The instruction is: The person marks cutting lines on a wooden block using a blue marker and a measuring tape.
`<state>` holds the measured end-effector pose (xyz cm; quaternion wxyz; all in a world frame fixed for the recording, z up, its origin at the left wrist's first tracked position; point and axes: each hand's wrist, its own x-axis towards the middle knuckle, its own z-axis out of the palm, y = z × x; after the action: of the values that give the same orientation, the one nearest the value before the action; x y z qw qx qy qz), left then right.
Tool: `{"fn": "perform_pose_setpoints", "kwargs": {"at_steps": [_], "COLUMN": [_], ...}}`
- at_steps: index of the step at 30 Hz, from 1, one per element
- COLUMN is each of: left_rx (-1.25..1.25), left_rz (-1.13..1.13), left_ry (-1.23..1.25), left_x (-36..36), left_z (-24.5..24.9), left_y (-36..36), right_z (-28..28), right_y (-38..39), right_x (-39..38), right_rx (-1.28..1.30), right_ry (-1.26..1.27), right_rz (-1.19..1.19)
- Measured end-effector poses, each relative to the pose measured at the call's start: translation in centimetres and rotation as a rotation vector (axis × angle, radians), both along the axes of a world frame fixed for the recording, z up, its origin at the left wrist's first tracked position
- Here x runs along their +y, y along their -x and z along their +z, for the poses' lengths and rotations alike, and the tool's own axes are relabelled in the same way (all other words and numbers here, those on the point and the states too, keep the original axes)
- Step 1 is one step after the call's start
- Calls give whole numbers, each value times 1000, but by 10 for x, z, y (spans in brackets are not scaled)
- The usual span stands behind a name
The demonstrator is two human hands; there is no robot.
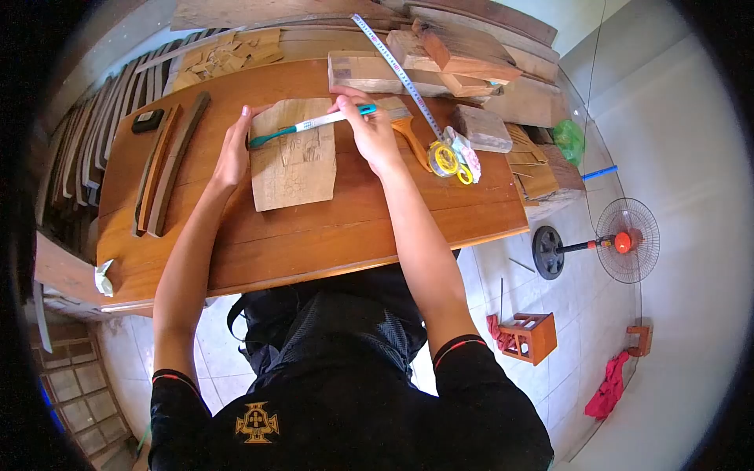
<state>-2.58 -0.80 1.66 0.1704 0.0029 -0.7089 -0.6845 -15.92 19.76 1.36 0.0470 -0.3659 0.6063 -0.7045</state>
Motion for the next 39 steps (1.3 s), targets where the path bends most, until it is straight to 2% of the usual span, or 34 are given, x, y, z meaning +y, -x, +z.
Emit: {"fn": "perform_pose_setpoints", "kwargs": {"at_steps": [1,4,8,13,15,16,20,23,25,27,33,37,39], "left_rx": [6,-7,-7,44,24,15,26,42,32,28,15,22,32], "left_rz": [18,60,40,58,54,52,91,102,107,85,62,46,57], "left_ry": [21,36,3,134,77,49,134,128,97,145,131,75,83], "left_x": [0,4,3,2,2,1,-4,-6,-4,-4,-5,-4,-2], "left_z": [0,5,3,5,4,3,-4,-9,-8,-2,-4,-5,-2], "left_y": [0,-5,-3,-4,-4,-4,-2,1,1,-2,-2,-1,-2], "right_z": [2,5,8,11,12,10,8,11,12,14,13,10,11], "right_y": [0,5,7,7,6,9,7,4,4,-1,4,5,4], "right_x": [-1,4,15,20,21,21,14,15,18,16,16,21,20], "right_rx": [37,-92,-76,-207,-211,-179,-206,-214,-207,-223,-189,-127,-140], "right_ry": [43,149,-40,66,87,14,97,84,-43,-86,53,-124,-43], "right_rz": [-15,-274,-170,-9,106,102,-57,-36,64,47,-117,99,17]}}
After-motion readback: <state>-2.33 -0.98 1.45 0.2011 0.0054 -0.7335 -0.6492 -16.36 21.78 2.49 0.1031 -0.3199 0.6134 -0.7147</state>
